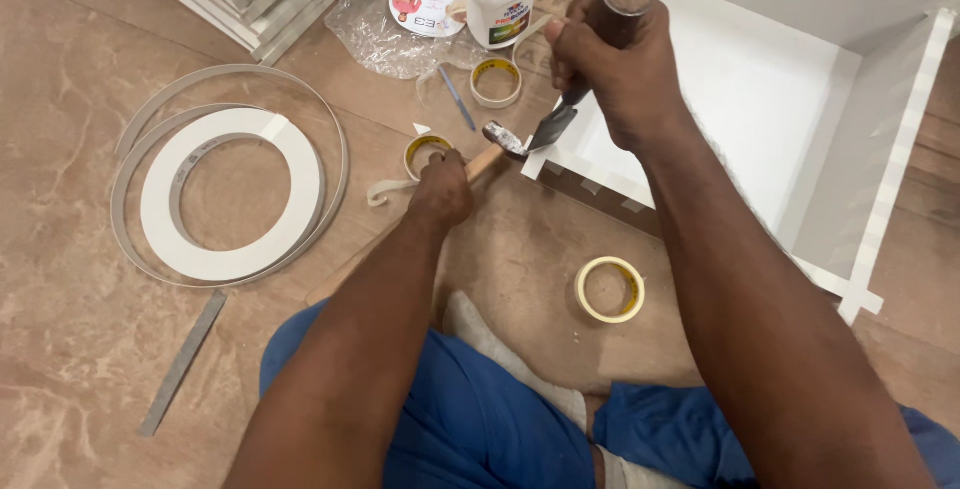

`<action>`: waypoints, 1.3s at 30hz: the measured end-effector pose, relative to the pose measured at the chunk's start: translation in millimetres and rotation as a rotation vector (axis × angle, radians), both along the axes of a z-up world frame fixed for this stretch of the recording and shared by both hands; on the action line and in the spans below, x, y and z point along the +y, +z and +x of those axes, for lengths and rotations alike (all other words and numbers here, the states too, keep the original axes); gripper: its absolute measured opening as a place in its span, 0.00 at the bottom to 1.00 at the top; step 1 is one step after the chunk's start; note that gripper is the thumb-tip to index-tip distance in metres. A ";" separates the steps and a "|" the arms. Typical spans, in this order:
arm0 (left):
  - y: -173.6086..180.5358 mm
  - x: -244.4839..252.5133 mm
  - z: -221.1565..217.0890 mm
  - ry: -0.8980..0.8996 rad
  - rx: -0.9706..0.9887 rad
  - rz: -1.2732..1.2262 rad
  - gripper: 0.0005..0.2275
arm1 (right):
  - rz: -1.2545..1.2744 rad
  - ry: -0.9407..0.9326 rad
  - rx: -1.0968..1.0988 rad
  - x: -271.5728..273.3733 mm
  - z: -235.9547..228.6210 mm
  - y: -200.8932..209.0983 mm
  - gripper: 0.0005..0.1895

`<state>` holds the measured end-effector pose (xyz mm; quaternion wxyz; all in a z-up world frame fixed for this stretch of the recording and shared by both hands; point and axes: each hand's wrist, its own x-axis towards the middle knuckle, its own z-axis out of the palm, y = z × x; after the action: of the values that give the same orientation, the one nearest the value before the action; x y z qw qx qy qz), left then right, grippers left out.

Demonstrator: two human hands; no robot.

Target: The person uses a hammer and chisel to trim a white edge strip on a wooden drawer. They then apply masking tape along the drawer's edge and press it down firmly with their fingers.

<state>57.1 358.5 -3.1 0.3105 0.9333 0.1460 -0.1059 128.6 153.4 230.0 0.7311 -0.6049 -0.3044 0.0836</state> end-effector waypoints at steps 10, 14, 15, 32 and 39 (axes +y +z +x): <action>107.6 -49.6 0.6 -0.194 -0.490 -0.287 0.22 | -0.060 -0.007 0.040 -3.3 -3.3 4.5 0.09; 117.7 -73.1 -1.5 -0.075 -0.425 -0.156 0.11 | -0.080 -0.009 0.037 -1.5 -4.1 3.6 0.09; 117.6 -72.8 -0.2 -0.062 -0.403 -0.149 0.09 | -0.099 -0.013 0.034 -1.9 -4.4 3.2 0.09; 113.4 -77.3 8.5 -0.076 -0.385 -0.076 0.09 | -0.176 -0.007 -0.002 6.9 -8.7 -3.2 0.12; 114.9 -70.8 13.7 -0.104 -0.333 -0.091 0.10 | -0.220 0.029 -0.055 3.2 -6.3 18.2 0.07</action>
<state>70.8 287.7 111.8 0.3666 0.9291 0.0390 0.0277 122.3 156.6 248.2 0.6502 -0.6792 -0.3219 0.1106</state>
